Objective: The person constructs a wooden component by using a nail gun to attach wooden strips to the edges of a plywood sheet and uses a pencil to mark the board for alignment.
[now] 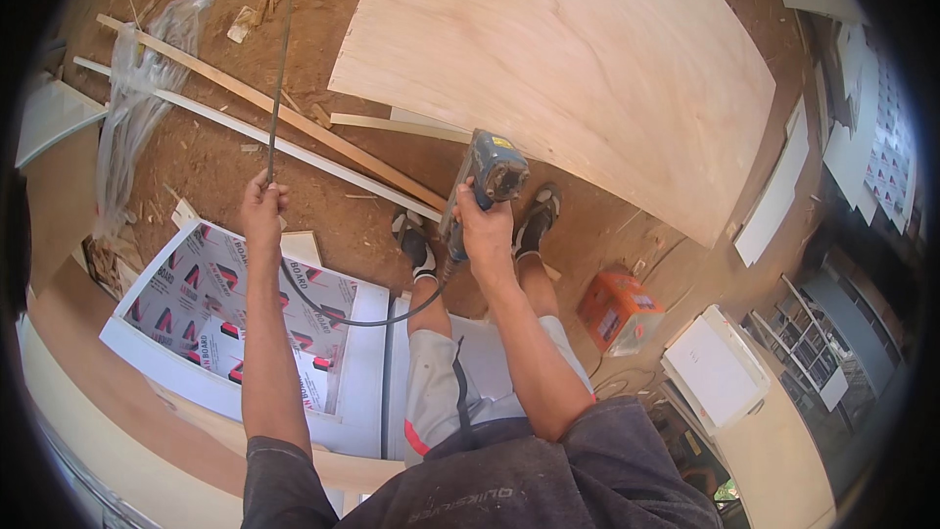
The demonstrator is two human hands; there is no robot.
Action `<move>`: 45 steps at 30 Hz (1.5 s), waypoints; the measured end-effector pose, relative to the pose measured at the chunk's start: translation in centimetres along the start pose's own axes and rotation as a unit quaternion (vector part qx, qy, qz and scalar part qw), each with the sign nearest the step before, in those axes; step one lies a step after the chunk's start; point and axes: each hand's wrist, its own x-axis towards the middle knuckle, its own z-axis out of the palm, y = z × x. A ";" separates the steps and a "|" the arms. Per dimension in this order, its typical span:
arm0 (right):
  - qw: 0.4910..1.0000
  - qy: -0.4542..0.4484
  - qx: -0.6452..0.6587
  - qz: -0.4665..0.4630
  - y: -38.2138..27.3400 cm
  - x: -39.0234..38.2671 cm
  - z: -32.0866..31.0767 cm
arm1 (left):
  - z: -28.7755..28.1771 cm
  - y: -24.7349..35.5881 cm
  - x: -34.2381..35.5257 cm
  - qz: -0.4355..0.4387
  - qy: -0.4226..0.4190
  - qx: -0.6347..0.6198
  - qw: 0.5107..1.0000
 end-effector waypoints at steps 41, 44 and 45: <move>0.996 -0.081 -0.005 -0.038 -0.6 -0.1 12.3 | -7.6 0.7 2.4 0.068 0.017 0.023 0.997; 0.995 -0.092 -0.005 -0.037 -0.6 -0.5 13.3 | -7.8 0.6 2.5 0.058 0.016 0.029 0.998; 0.995 -0.096 -0.006 -0.039 -0.6 -0.6 13.6 | -7.8 0.6 2.5 0.069 0.014 0.030 0.997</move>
